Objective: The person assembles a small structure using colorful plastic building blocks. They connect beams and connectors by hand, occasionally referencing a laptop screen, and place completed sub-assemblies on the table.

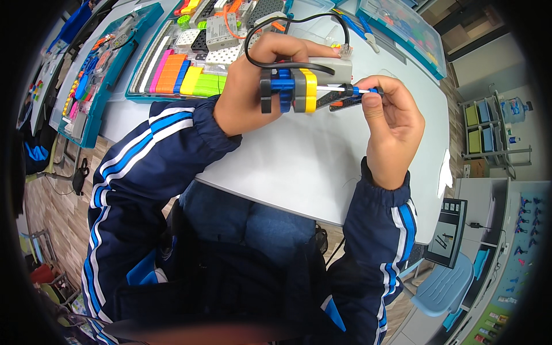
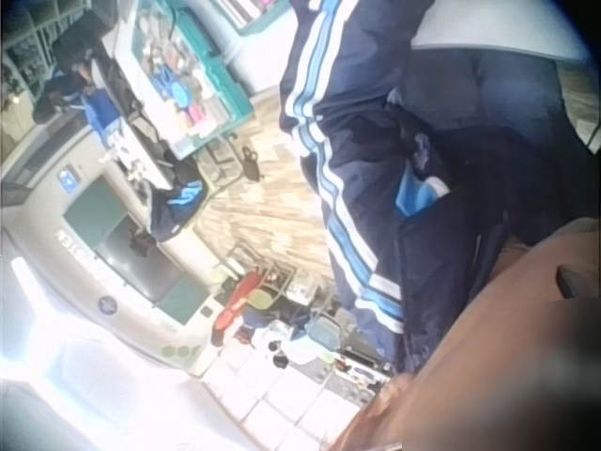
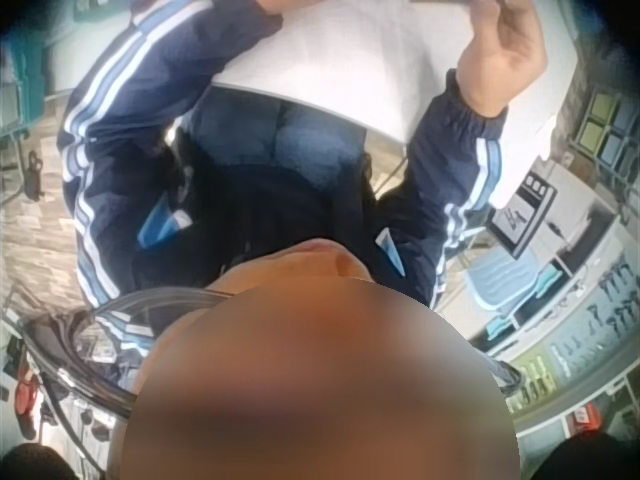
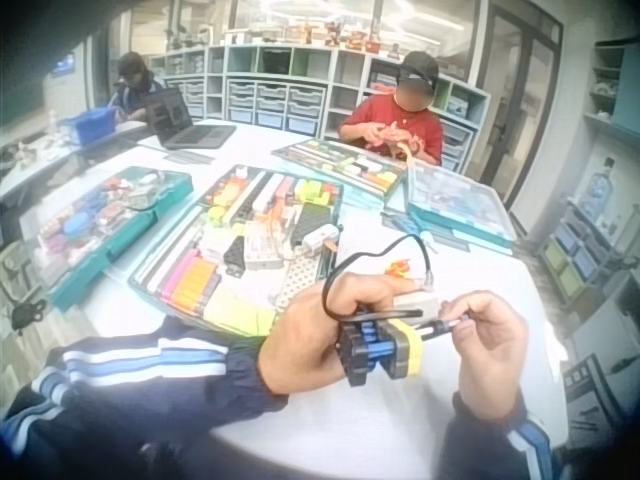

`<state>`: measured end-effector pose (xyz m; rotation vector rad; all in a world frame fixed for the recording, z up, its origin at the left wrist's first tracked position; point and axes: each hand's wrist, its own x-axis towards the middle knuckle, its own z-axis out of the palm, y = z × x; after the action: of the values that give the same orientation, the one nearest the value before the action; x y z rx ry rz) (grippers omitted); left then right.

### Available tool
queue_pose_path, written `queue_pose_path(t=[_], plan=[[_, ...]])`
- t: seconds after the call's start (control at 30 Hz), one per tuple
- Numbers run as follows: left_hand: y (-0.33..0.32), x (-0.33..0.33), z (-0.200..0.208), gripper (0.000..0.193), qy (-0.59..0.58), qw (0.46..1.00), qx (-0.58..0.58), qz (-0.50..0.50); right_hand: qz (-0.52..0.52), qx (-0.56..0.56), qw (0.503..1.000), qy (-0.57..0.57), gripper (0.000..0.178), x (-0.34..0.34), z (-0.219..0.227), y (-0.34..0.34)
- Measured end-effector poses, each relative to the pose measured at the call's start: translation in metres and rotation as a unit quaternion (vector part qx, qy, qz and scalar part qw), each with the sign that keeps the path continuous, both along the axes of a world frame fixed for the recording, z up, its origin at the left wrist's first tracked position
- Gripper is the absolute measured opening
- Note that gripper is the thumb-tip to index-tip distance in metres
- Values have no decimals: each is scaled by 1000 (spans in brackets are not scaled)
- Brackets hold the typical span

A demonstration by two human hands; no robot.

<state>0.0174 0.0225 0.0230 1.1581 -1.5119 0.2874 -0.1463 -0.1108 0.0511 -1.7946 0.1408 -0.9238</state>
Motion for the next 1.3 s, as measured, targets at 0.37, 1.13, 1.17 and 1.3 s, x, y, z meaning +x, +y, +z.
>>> queue_pose_path(t=[0.37, 1.13, 1.17, 1.3], plan=[[-10, 4, -4, 52, 54, 996, -62, -19, 0, 33, 999, 9, 16, 4, -2, 2], [-10, 5, -3, 51, 59, 998, -31, 3, 14, 80, 996, 44, 20, 3, 7, 1], [-9, 5, -3, 51, 56, 998, -27, 2, 16, 82, 995, 49, 21, 3, 8, 1], [-11, 7, -4, 51, 51, 998, -32, -8, 20, 92, 994, 62, 21, 3, 9, 2]])
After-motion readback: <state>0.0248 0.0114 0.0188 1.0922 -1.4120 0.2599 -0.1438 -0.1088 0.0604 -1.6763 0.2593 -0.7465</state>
